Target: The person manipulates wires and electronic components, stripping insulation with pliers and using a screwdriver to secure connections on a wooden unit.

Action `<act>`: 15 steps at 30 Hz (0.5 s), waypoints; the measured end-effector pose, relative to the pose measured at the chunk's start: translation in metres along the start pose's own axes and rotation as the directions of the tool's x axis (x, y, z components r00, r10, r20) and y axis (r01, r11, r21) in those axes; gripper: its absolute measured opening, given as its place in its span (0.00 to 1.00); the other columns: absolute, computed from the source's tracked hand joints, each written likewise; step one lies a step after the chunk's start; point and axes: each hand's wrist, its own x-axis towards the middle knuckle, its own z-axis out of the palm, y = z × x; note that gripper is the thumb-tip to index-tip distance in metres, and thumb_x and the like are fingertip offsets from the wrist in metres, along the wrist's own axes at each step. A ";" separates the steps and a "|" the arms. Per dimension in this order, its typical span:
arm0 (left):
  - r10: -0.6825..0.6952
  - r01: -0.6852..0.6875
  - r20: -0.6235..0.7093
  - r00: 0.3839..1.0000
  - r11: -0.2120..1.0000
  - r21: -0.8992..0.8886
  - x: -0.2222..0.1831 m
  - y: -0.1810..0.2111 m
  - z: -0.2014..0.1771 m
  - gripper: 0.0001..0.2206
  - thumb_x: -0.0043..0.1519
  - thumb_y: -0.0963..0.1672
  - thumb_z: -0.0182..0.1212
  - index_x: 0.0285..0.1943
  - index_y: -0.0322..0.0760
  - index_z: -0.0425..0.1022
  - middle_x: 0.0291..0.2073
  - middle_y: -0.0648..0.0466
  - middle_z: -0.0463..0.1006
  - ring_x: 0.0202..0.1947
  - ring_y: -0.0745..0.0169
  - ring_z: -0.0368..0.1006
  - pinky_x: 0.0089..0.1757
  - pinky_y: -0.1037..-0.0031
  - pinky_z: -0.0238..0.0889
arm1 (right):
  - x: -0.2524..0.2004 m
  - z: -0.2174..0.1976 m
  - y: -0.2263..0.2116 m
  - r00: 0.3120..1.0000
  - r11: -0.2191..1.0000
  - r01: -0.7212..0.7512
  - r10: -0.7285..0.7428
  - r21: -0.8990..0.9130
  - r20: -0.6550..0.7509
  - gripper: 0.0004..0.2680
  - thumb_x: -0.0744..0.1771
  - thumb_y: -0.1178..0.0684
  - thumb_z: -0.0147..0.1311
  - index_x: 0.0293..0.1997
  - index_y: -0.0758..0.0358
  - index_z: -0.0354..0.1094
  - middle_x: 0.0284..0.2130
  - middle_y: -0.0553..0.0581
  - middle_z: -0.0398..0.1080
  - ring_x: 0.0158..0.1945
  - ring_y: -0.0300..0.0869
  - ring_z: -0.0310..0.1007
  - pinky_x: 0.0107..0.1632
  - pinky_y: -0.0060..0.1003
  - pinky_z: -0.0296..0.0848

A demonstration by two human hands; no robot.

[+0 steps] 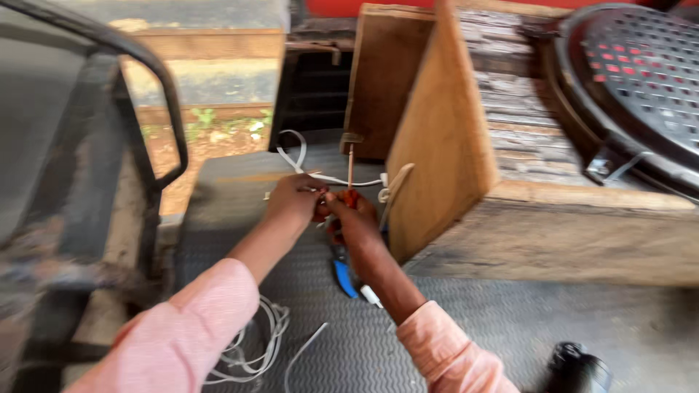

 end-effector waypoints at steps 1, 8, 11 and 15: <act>0.037 -0.036 -0.031 0.999 0.999 0.009 -0.004 0.002 -0.001 0.09 0.64 0.37 0.54 0.47 0.26 0.80 0.31 0.45 0.82 0.26 0.58 0.79 0.30 0.70 0.73 | 0.001 0.004 -0.001 0.999 0.999 0.041 -0.040 -0.018 0.019 0.08 0.68 0.46 0.55 0.39 0.57 0.70 0.27 0.49 0.75 0.23 0.33 0.66 0.25 0.31 0.62; 0.051 -0.053 -0.092 0.994 0.998 -0.019 -0.014 0.008 -0.014 0.09 0.64 0.36 0.52 0.48 0.23 0.78 0.34 0.39 0.82 0.28 0.56 0.81 0.31 0.69 0.77 | 0.006 0.016 0.000 0.997 0.990 -0.048 0.039 0.134 0.072 0.06 0.67 0.47 0.56 0.39 0.55 0.69 0.25 0.47 0.71 0.23 0.32 0.67 0.24 0.29 0.63; 0.087 -0.085 0.014 0.996 0.990 -0.114 -0.007 0.002 -0.008 0.11 0.64 0.35 0.49 0.50 0.25 0.77 0.36 0.42 0.81 0.30 0.55 0.82 0.34 0.69 0.78 | 0.013 0.005 0.004 0.994 0.975 -0.020 -0.004 0.221 0.109 0.06 0.68 0.48 0.57 0.39 0.57 0.69 0.25 0.48 0.69 0.23 0.31 0.64 0.24 0.27 0.61; 0.135 -0.128 0.087 0.987 0.988 -0.087 0.002 0.001 -0.012 0.09 0.64 0.37 0.56 0.50 0.24 0.79 0.36 0.46 0.83 0.33 0.57 0.81 0.37 0.69 0.76 | 0.024 -0.008 0.004 0.995 0.970 0.026 -0.048 0.242 0.086 0.05 0.66 0.51 0.59 0.39 0.58 0.68 0.24 0.48 0.68 0.21 0.32 0.64 0.22 0.28 0.60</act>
